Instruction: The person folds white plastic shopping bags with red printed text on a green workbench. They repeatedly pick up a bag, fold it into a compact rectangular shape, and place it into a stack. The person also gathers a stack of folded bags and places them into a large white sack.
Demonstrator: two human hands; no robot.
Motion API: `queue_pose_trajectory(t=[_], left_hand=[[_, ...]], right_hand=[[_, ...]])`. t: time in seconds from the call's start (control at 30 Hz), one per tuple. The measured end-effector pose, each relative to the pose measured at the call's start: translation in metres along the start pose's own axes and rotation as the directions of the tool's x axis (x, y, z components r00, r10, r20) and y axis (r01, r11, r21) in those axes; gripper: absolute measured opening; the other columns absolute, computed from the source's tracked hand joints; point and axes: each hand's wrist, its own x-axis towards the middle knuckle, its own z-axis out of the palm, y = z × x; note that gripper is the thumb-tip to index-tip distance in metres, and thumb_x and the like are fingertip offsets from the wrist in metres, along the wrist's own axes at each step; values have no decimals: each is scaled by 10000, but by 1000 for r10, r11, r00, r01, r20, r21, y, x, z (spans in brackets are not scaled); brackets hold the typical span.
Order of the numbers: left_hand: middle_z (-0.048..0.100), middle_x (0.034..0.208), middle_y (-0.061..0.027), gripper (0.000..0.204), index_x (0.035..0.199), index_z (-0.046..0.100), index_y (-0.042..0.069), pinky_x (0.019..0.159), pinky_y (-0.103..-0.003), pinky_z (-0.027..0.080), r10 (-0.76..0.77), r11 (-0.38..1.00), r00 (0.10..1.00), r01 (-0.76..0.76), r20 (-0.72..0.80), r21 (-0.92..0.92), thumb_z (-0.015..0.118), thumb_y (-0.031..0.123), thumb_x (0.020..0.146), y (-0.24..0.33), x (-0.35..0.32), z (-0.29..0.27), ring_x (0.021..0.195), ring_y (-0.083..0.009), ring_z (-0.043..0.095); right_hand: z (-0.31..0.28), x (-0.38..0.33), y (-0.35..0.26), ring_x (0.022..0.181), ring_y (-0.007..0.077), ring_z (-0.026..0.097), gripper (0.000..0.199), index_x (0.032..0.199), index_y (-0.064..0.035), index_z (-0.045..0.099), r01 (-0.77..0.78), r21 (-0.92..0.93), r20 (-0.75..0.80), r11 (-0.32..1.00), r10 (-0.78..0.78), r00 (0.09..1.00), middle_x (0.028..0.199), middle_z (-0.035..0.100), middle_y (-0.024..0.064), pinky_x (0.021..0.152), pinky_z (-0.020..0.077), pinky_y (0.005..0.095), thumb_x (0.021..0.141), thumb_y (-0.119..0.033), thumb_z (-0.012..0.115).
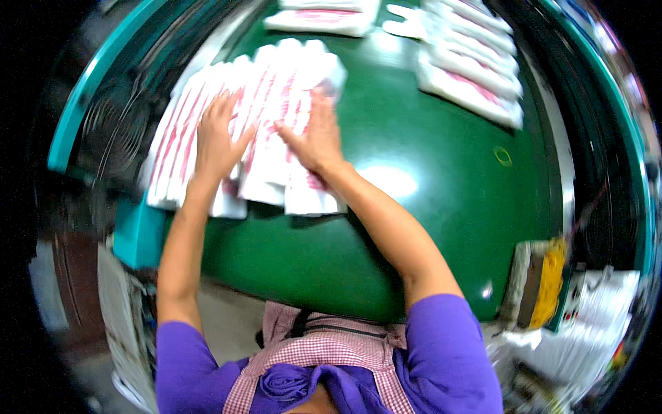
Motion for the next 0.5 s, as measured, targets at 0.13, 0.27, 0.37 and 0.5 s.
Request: queue_pose_trajectory(t=[0.13, 0.27, 0.37, 0.5], left_hand=[[469, 1340, -89, 685, 1219, 575, 160, 1077, -522, 217, 540, 839, 781, -470, 315, -274, 793, 350, 599, 110, -30, 1, 1310, -294, 334], [524, 1248, -41, 680, 1147, 612, 192, 1095, -492, 185, 520, 852, 758, -490, 393, -182, 817, 366, 522, 87, -21, 25, 1282, -249, 375], [543, 1214, -30, 648, 1095, 637, 187, 1090, -488, 193, 569, 821, 776, -520, 272, -237, 817, 361, 497, 85, -4, 46, 1258, -236, 405], [542, 1216, -9, 598, 1078, 637, 205, 1077, -471, 209, 601, 795, 773, -554, 202, -247, 790, 389, 530, 69, 20, 76, 1266, -228, 397]], right_hand=[[-39, 0, 67, 1341, 377, 290, 694, 1357, -115, 402, 285, -240, 181, 928, -246, 952, 1446, 299, 207, 1073, 196, 539, 794, -457, 622], [-148, 19, 102, 1226, 427, 397, 573, 1216, -122, 536, 163, -812, -87, 560, -392, 916, 1242, 505, 217, 991, 267, 564, 727, -345, 733], [-243, 45, 182, 925, 357, 587, 487, 1229, -99, 516, -233, -840, -290, 490, -42, 956, 1067, 592, 186, 786, 470, 451, 788, -246, 660], [-276, 72, 197, 874, 351, 613, 190, 965, -59, 619, -60, -836, -170, 545, -153, 974, 928, 639, 193, 767, 486, 444, 824, -104, 500]])
